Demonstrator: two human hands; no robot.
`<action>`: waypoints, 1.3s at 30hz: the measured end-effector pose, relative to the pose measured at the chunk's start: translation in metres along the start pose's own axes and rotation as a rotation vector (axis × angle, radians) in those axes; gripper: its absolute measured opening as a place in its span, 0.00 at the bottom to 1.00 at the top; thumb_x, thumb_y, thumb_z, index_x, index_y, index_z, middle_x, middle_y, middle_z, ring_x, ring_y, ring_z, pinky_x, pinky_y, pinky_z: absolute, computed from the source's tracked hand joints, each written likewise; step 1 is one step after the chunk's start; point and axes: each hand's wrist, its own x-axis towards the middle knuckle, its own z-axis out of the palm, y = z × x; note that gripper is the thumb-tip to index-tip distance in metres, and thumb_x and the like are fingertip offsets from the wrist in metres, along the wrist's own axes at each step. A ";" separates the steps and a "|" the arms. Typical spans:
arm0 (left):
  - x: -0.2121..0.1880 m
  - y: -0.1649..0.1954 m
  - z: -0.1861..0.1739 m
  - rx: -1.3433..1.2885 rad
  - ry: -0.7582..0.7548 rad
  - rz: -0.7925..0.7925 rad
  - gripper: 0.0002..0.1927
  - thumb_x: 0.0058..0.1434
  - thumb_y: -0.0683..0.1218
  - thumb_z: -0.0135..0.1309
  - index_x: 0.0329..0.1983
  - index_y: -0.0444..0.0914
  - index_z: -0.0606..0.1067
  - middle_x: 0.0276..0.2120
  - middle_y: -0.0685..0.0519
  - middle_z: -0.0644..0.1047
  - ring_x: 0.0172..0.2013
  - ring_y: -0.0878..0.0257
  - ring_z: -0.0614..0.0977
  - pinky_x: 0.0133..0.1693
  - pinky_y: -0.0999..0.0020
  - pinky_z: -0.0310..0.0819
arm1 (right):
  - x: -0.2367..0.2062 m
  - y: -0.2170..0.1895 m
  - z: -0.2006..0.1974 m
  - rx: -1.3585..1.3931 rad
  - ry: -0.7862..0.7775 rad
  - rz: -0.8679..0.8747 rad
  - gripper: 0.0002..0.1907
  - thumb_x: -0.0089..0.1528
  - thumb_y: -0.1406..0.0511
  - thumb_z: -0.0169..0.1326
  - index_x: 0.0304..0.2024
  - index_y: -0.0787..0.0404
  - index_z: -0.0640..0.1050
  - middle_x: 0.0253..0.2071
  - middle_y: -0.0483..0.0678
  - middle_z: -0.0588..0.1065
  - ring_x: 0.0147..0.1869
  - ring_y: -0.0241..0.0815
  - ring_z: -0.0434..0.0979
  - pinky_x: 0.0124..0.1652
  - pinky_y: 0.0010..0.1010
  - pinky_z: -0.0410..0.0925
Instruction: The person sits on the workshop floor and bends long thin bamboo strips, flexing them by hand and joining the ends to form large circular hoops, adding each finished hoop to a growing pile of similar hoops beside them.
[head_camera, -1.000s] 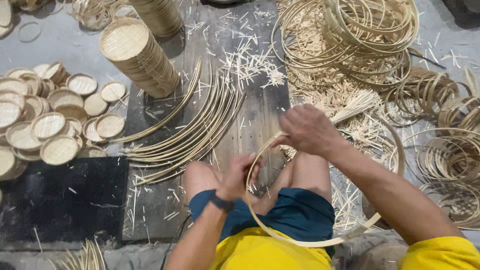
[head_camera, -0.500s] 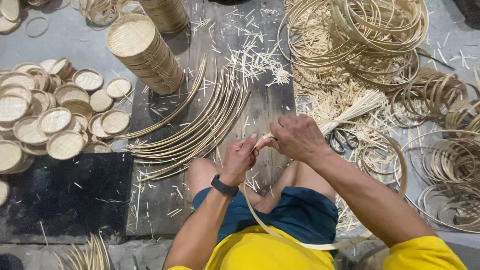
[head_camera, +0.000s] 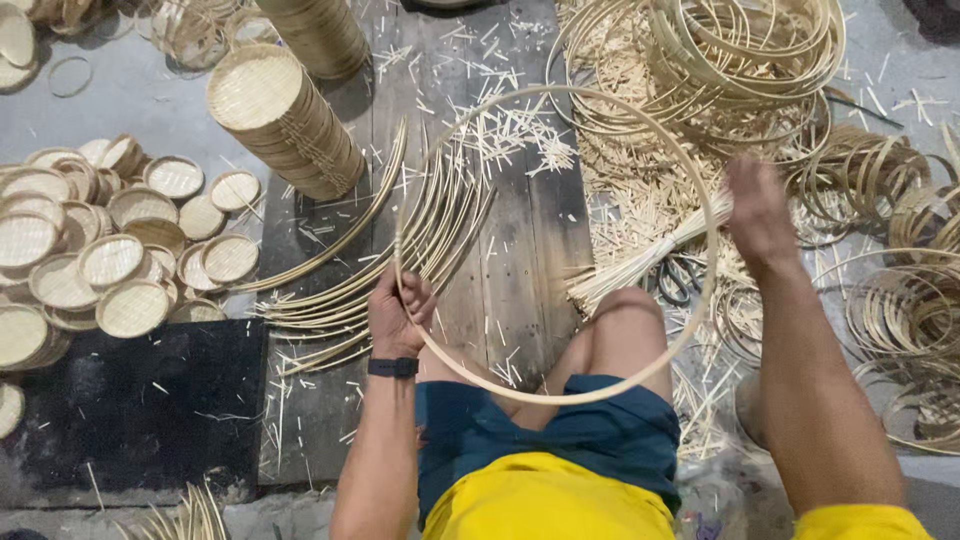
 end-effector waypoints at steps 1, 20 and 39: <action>0.001 0.002 0.001 -0.092 0.019 0.054 0.21 0.74 0.52 0.46 0.24 0.39 0.71 0.15 0.59 0.65 0.14 0.69 0.62 0.13 0.76 0.54 | -0.002 0.019 0.002 0.094 -0.131 0.139 0.42 0.73 0.40 0.29 0.58 0.75 0.67 0.48 0.60 0.71 0.47 0.49 0.73 0.43 0.39 0.73; -0.004 0.029 -0.002 0.532 0.084 -0.271 0.22 0.71 0.57 0.50 0.22 0.41 0.70 0.12 0.62 0.65 0.11 0.73 0.61 0.12 0.78 0.49 | -0.004 0.051 0.033 0.527 -0.347 0.402 0.24 0.63 0.50 0.61 0.24 0.56 0.69 0.17 0.38 0.60 0.18 0.32 0.55 0.20 0.26 0.52; -0.010 0.017 -0.018 0.287 0.019 -0.271 0.22 0.70 0.58 0.50 0.24 0.39 0.72 0.12 0.60 0.64 0.11 0.71 0.62 0.13 0.77 0.52 | -0.023 0.082 0.022 0.783 -0.246 0.435 0.26 0.63 0.49 0.58 0.20 0.56 0.68 0.11 0.37 0.57 0.11 0.31 0.53 0.13 0.25 0.47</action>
